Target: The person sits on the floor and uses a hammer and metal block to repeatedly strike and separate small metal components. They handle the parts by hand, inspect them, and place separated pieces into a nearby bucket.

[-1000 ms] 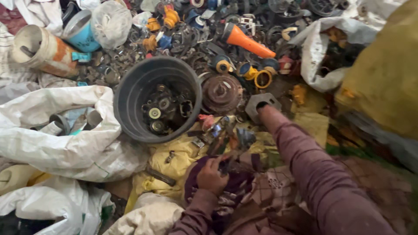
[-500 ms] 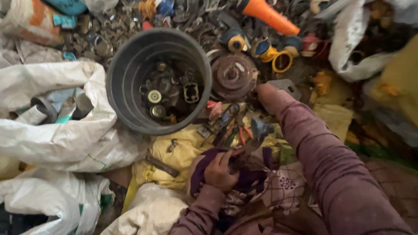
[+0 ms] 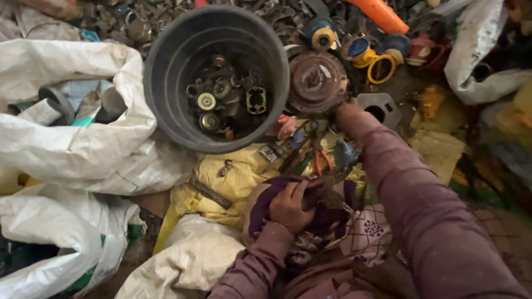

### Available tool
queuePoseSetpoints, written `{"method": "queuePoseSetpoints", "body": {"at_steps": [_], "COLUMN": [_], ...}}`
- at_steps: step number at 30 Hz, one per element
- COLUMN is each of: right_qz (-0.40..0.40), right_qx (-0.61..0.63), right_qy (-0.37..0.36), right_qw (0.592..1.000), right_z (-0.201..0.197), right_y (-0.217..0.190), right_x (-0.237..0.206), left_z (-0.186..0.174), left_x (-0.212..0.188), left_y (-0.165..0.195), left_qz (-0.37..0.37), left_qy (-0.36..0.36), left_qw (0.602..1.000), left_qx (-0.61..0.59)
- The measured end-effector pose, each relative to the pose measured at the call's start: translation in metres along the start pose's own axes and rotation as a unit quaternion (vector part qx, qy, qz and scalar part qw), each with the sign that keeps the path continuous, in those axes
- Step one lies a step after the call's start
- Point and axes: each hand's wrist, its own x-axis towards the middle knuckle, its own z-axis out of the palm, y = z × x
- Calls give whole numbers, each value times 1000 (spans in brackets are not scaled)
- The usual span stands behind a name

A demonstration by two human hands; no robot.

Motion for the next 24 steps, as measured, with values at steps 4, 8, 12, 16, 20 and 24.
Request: {"method": "queuePoseSetpoints", "body": {"at_steps": [4, 8, 12, 16, 20, 24], "right_qz": [103, 22, -80, 48, 58, 27], "right_qx": [154, 312, 623, 388, 186, 168], "right_qy": [168, 254, 239, 146, -9, 35], "right_qw": [968, 915, 740, 909, 981, 985], "right_z": [-6, -36, -59, -34, 26, 50], "right_y": [30, 60, 51, 22, 2, 2], "right_x": [4, -11, -21, -14, -24, -29], "left_z": [-1, 2, 5, 4, 4, 4], "left_x": [0, 1, 1, 0, 2, 2], "left_y": [2, 1, 0, -1, -3, -8], "left_qz": [-2, -15, -24, 3, -6, 7], "left_qy": [-8, -20, -16, 15, 9, 11], "left_qw": [1000, 1000, 1000, 1000, 1000, 1000], "left_qx": [11, -5, 1, -18, -2, 3]}}
